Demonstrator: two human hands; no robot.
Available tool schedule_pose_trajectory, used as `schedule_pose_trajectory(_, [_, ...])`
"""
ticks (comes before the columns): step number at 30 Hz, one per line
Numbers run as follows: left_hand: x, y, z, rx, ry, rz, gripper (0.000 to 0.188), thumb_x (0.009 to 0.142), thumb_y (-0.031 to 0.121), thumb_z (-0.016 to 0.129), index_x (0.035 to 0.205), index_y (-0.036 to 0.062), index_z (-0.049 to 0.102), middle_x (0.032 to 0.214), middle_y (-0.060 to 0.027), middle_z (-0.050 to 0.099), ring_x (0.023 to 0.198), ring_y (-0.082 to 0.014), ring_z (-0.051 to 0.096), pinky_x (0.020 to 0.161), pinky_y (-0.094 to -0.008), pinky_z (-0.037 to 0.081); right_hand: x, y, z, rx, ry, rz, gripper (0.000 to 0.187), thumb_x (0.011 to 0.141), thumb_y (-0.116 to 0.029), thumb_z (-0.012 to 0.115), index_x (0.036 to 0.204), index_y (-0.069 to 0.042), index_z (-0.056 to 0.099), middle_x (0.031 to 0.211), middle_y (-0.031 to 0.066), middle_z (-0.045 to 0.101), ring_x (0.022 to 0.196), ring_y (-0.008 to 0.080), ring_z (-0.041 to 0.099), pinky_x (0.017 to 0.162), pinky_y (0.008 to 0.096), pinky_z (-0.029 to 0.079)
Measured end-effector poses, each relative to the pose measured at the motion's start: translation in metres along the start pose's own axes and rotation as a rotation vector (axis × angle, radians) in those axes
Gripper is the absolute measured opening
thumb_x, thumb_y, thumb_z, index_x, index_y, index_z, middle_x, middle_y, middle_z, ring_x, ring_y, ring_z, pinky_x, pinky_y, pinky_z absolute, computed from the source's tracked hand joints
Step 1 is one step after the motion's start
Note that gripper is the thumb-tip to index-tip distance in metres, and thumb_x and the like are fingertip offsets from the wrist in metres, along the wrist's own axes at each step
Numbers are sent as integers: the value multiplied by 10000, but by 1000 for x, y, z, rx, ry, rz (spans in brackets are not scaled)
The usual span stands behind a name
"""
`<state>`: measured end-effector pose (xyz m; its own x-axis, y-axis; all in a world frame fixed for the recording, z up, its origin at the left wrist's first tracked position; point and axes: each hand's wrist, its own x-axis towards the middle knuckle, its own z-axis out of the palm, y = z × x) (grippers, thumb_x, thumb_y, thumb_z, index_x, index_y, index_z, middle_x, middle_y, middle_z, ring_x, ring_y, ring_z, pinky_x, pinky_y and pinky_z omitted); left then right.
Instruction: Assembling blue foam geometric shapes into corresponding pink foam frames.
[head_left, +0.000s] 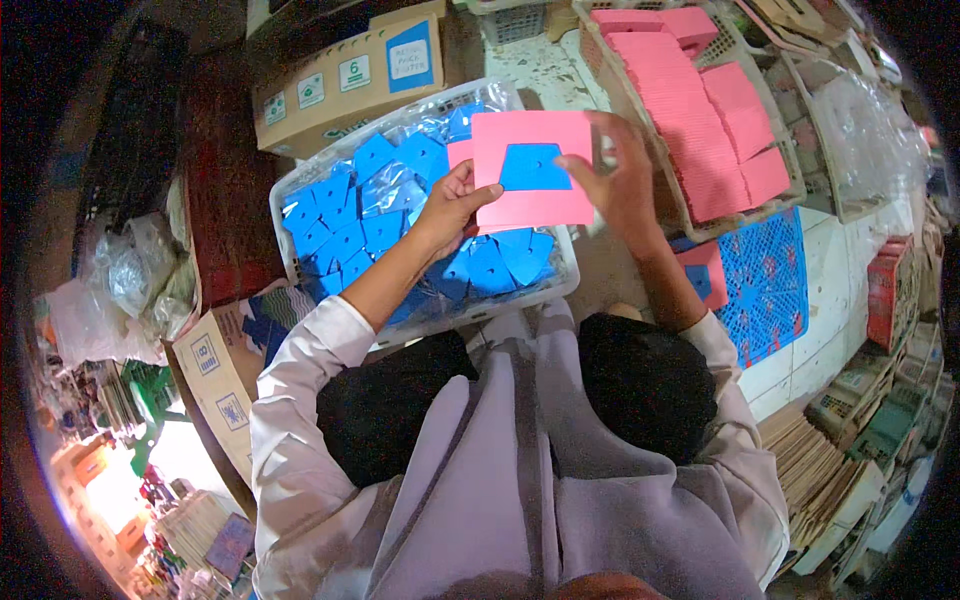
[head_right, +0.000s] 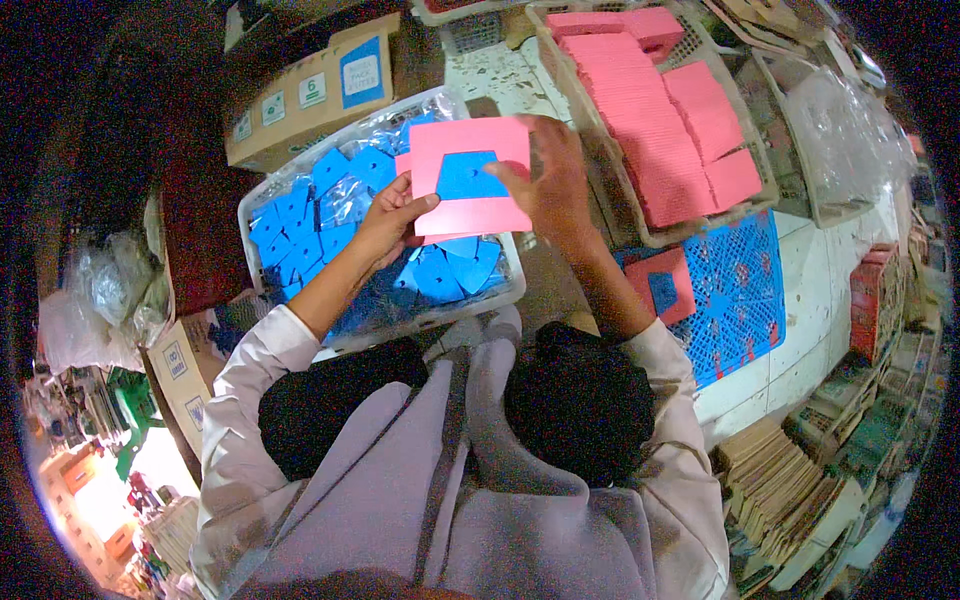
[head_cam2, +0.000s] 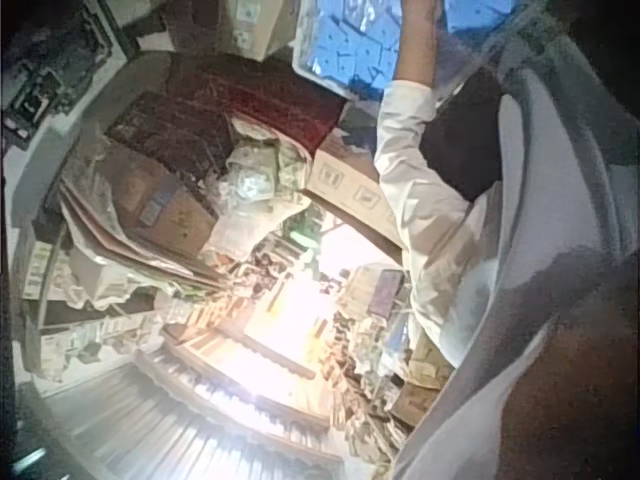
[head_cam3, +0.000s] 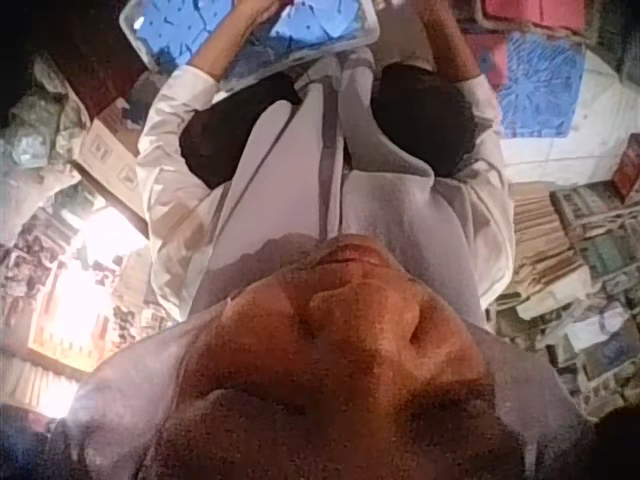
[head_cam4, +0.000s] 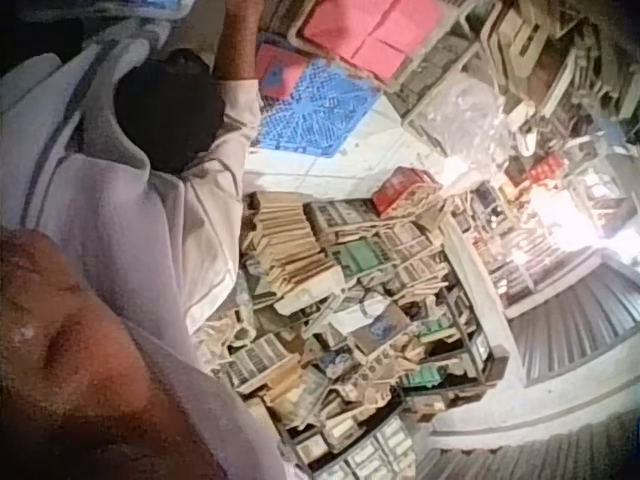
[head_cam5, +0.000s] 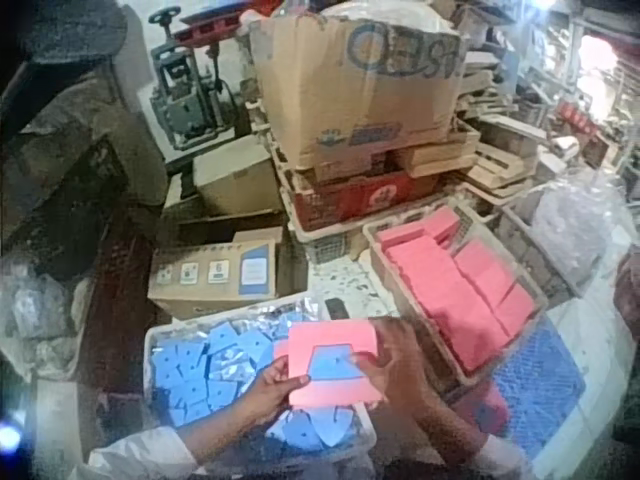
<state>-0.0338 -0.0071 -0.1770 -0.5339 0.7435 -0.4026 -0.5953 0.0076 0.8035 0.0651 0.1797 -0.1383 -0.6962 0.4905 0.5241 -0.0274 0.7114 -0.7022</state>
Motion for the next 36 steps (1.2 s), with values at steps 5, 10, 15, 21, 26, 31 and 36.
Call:
schedule_pose_trajectory(5, [5, 9, 22, 14, -36, 68, 336, 788, 5, 573, 1096, 23, 439, 901, -80, 616, 789, -130, 595, 707, -252, 475, -20, 27, -30, 1026, -293, 727, 351, 721, -35, 636, 1047, 32, 527, 953, 99, 610, 847, 131, 573, 746, 264, 461])
schedule_pose_trajectory(10, [5, 24, 55, 264, -140, 71, 359, 793, 12, 571, 1123, 21, 428, 874, -91, 629, 762, -122, 601, 673, -240, 477, -37, 39, -55, 957, -277, 796, 356, 698, -83, 667, 1016, 30, 555, 932, 67, 612, 826, 130, 567, 755, 265, 444])
schedule_pose_trajectory(15, [-6, 35, 84, 297, -333, 86, 568, 786, 18, 571, 1275, 56, 285, 1071, -153, 562, 918, -193, 573, 745, -289, 486, -63, 35, -117, 724, -73, 813, 314, 691, -136, 680, 949, 13, 583, 865, 32, 610, 772, 95, 546, 704, 256, 429])
schedule_pose_trajectory(21, [2, 42, 67, 349, -277, 118, 642, 776, 55, 587, 1310, 80, 232, 1162, -156, 512, 965, -230, 554, 779, -317, 483, -169, 114, -237, 691, 711, 987, 271, 736, -79, 617, 994, -31, 548, 819, 16, 595, 563, 90, 515, 465, 196, 368])
schedule_pose_trajectory(26, [5, 36, 62, 382, -270, 88, 631, 783, 90, 598, 1306, 76, 246, 1146, -156, 523, 946, -210, 564, 768, -302, 485, -260, 232, -261, 634, 674, 1195, 294, 743, -60, 617, 1021, -46, 522, 917, 43, 587, 784, 141, 571, 639, 230, 467])
schedule_pose_trajectory(31, [3, 35, 55, 420, -264, 81, 615, 792, 105, 595, 1302, 74, 252, 1120, -157, 537, 935, -206, 568, 757, -295, 487, -258, 274, -252, 543, 489, 1383, 174, 716, -100, 658, 862, -80, 567, 717, -12, 558, 463, 72, 430, 366, 204, 283])
schedule_pose_trajectory(36, [6, 37, 38, 428, -174, 124, 558, 814, 112, 566, 1287, 55, 277, 1112, -153, 542, 919, -210, 571, 743, -283, 482, -266, 289, -258, -115, 295, 1304, 381, 608, -286, 757, 810, 7, 622, 606, 40, 564, 441, 144, 518, 378, 260, 403])
